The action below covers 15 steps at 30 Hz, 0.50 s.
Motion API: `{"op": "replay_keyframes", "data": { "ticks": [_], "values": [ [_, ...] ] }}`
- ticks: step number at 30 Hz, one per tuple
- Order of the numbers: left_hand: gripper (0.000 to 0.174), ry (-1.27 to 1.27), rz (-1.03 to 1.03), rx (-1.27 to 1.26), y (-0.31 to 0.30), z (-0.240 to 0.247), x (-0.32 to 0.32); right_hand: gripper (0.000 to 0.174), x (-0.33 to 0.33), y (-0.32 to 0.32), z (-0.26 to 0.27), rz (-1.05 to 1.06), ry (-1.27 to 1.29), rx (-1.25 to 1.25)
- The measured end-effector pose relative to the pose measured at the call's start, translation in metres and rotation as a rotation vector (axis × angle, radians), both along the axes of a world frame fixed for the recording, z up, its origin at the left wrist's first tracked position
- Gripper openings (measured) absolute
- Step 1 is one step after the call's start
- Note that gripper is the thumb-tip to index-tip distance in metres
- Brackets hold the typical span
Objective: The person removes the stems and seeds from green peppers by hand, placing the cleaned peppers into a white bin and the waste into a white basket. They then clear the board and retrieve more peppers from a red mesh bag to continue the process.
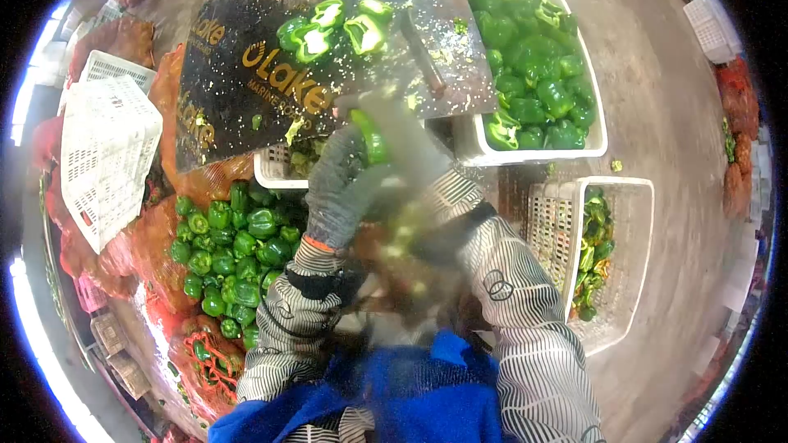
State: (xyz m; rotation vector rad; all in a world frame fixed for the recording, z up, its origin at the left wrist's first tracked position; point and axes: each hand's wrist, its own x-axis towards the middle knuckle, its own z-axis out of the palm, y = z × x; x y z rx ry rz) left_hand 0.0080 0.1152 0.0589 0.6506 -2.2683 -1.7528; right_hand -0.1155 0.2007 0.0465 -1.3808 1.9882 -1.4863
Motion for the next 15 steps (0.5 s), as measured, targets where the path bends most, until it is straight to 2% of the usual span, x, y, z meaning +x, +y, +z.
{"op": "replay_keyframes", "data": {
  "ticks": [3,7,9,10,12,13,15],
  "values": [
    [0.055,-0.044,-0.018,0.048,-0.007,-0.012,0.002,0.032,0.002,-0.008,-0.01,-0.003,-0.02,-0.106],
    [0.049,-0.051,-0.047,0.003,-0.009,-0.009,0.005,0.029,0.005,-0.014,-0.019,-0.065,0.11,-0.023],
    [0.041,-0.071,-0.069,-0.044,-0.01,0.002,0.005,0.026,0.0,-0.018,-0.022,0.079,-0.025,-0.001],
    [0.041,-0.072,-0.069,-0.042,-0.012,-0.004,0.006,0.026,-0.003,-0.02,-0.024,0.08,-0.026,0.001],
    [0.036,0.007,-0.114,-0.14,-0.017,-0.02,0.011,0.028,-0.007,-0.024,-0.026,0.089,0.244,0.022],
    [0.036,0.007,-0.115,-0.14,-0.018,-0.017,0.011,0.028,-0.007,-0.025,-0.027,0.088,0.243,0.023],
    [0.03,0.258,-0.14,-0.599,-0.02,-0.006,0.011,0.027,-0.006,-0.028,-0.028,-0.03,0.169,0.192]
  ]
}}
